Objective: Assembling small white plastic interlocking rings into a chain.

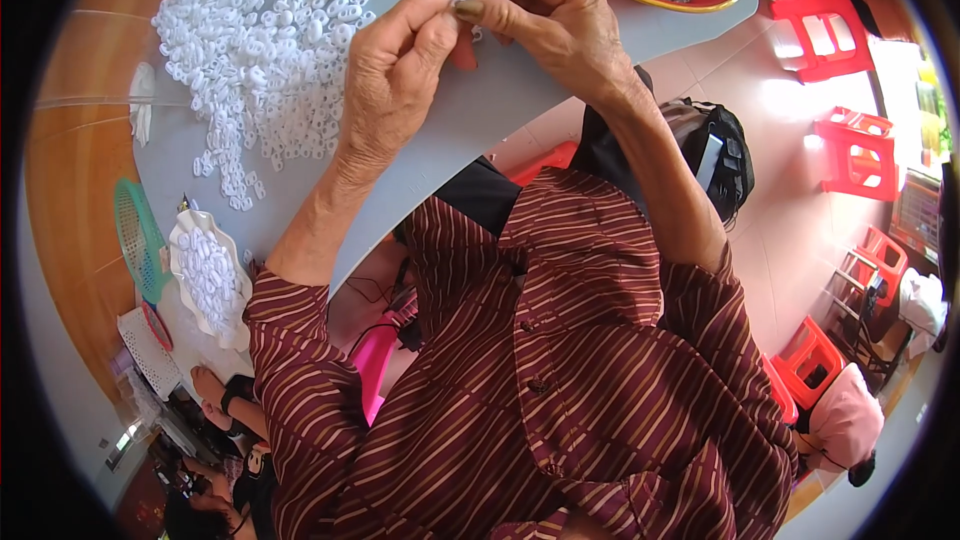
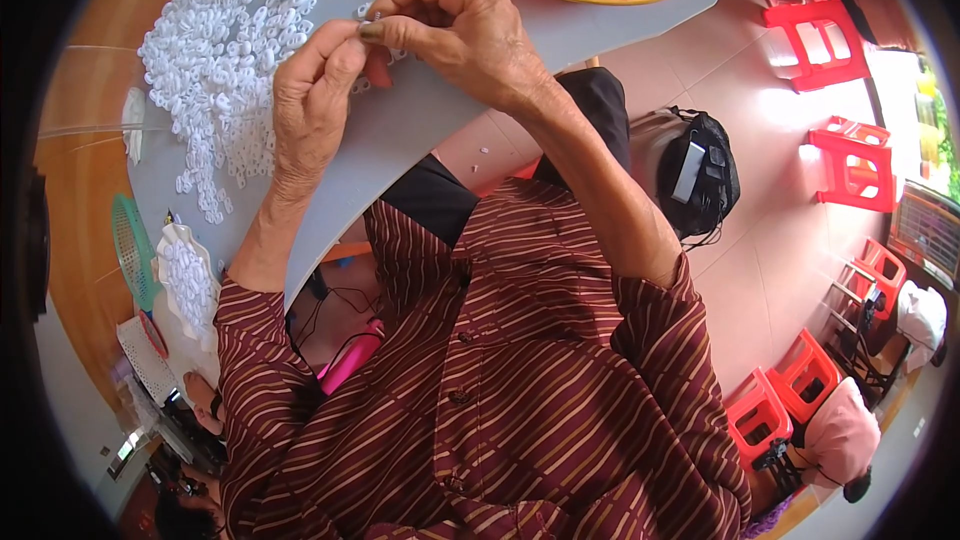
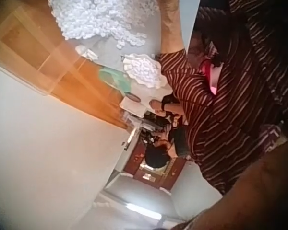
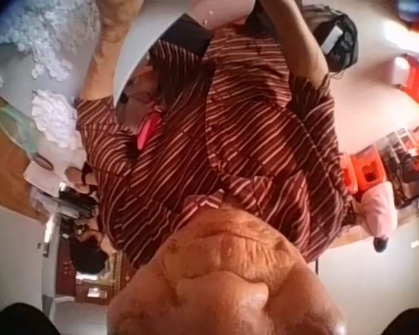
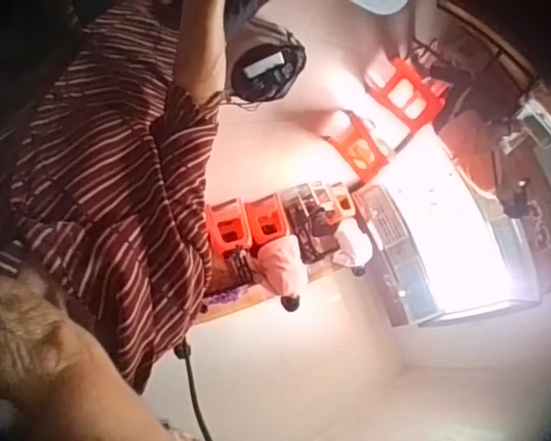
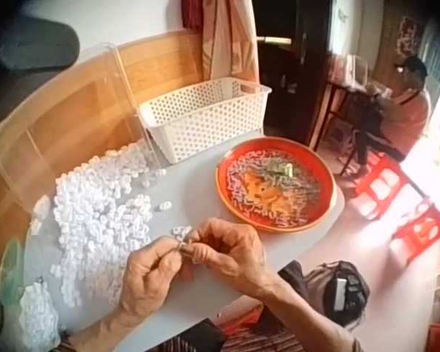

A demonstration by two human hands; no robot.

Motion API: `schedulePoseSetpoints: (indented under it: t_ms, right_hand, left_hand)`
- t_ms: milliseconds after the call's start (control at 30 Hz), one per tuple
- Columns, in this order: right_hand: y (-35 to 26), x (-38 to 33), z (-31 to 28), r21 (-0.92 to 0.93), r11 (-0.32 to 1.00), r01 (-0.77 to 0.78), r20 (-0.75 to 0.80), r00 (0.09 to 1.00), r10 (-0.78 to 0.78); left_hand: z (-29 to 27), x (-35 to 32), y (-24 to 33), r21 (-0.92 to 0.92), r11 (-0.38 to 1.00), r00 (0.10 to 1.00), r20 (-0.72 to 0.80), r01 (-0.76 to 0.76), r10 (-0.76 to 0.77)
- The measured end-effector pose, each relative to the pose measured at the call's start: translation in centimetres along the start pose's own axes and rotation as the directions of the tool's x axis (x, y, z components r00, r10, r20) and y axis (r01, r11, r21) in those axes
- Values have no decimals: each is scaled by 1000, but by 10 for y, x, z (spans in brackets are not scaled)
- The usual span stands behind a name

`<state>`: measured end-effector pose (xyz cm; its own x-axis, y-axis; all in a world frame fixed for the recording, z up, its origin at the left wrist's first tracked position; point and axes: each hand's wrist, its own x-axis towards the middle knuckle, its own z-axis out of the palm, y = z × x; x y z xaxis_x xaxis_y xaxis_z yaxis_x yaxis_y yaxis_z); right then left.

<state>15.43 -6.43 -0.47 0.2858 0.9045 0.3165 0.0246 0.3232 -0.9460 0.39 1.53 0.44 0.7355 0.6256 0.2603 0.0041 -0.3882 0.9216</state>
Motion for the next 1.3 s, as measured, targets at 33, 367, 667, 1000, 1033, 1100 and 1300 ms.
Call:
schedulePoseSetpoints:
  t_ms: [33,367,667,1000,1033,1100,1300]
  right_hand:
    - [0,1,-2,-71,997,2,12,1000,-2]
    - [-2,-2,-1,41,994,-98,-68,993,100]
    - [0,0,-1,-96,992,-80,-26,997,78]
    - [2,1,-2,-67,995,-70,-56,996,66]
    - [7,2,0,-23,999,-25,-98,995,23]
    - [8,2,0,17,1000,20,-140,990,-17]
    - [1,1,-3,25,997,-73,-56,996,74]
  left_hand:
    - [-1,0,1,33,999,1000,3,-10,10]
    - [-43,53,-19,735,634,929,-16,-240,370]
    - [-49,86,-52,799,507,938,199,-322,283]
    - [-27,45,-18,354,935,999,-29,-25,38]
    - [-27,41,-17,260,965,1000,-15,-10,15]
    - [-22,31,-14,161,987,1000,1,7,-8]
    - [-6,18,-6,82,994,996,-51,-71,75]
